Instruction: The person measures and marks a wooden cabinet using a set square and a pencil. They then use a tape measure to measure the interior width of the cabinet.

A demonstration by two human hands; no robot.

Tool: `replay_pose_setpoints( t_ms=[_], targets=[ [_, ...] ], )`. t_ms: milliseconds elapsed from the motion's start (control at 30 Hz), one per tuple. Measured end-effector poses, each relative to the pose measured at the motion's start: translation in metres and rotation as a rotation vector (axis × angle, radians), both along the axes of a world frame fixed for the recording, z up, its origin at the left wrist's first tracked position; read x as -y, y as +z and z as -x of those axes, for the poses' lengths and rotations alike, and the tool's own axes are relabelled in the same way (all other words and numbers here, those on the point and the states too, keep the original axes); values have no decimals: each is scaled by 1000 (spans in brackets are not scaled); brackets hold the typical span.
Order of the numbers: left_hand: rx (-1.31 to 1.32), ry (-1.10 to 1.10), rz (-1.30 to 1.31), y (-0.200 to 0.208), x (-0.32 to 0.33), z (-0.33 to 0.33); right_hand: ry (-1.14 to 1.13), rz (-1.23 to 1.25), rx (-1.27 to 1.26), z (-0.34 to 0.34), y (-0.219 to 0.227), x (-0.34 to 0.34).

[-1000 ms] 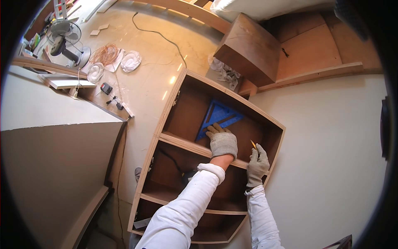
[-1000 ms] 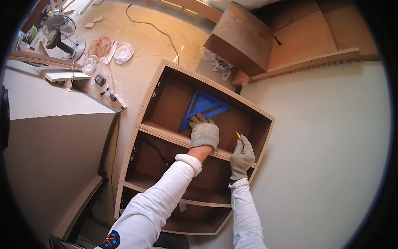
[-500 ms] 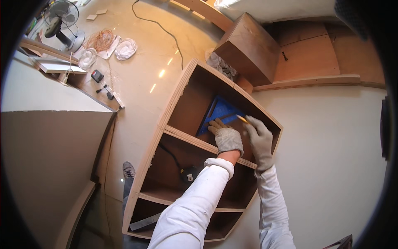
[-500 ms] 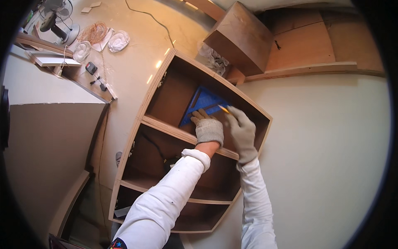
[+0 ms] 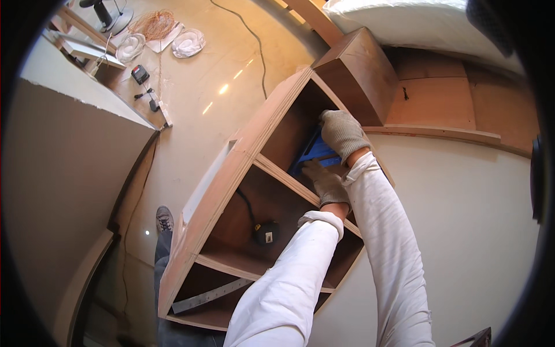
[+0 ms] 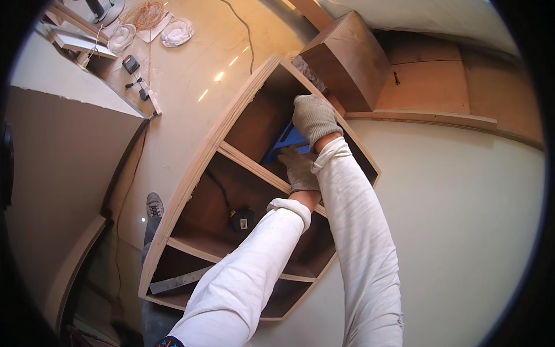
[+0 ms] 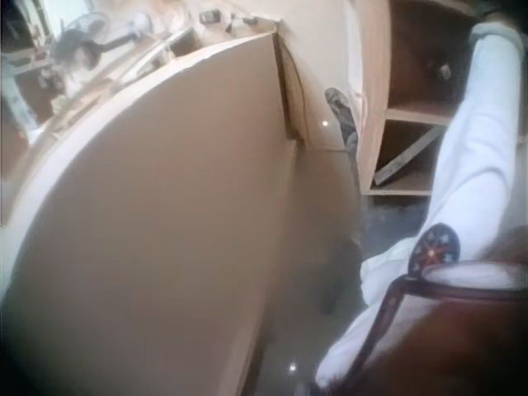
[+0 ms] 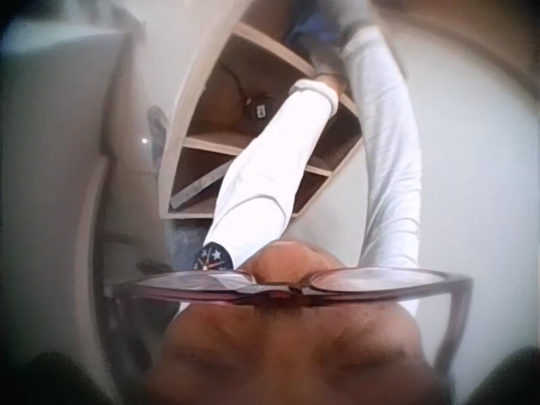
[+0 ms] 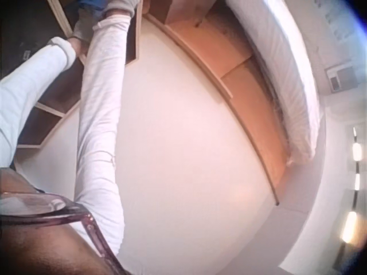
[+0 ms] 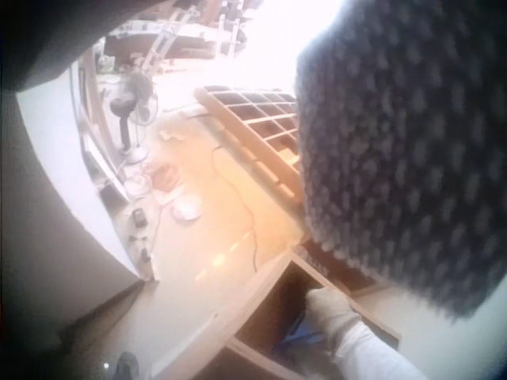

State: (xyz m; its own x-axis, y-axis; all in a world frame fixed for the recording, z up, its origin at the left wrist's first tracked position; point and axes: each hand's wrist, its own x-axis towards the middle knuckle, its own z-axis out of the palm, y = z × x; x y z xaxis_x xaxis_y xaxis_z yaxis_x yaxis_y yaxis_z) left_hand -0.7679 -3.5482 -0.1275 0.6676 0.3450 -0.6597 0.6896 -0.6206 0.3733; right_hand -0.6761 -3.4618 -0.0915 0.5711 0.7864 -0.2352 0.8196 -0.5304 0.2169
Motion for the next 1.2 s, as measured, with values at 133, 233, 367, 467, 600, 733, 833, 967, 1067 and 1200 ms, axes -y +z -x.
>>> replay_pose_setpoints(
  t_ms=[133,233,367,467,600,733,833,967,1067,1200],
  targets=[
    [-10,-77,-4,9,-6,5,31,136,-36,-7,-12,-10],
    [4,-128,-42,11,-1,8,30,181,-60,2,-5,-14],
    [55,-114,-192,-15,26,6,-35,334,-227,32,18,-25],
    [67,-2,-313,-45,19,1,133,286,-316,62,23,-54],
    [47,-134,-238,-32,36,6,100,323,-473,52,8,-23],
    [13,-120,-233,-19,16,5,143,489,-579,53,23,-47],
    [0,-136,-235,-18,12,4,125,595,-644,52,17,-52],
    [-7,-166,-234,-17,15,3,131,471,-545,43,8,-44],
    [-17,-176,-237,-17,13,3,73,327,-401,28,13,-49],
    [-20,-174,-234,-15,2,4,35,383,-514,33,11,-58]
  ],
)
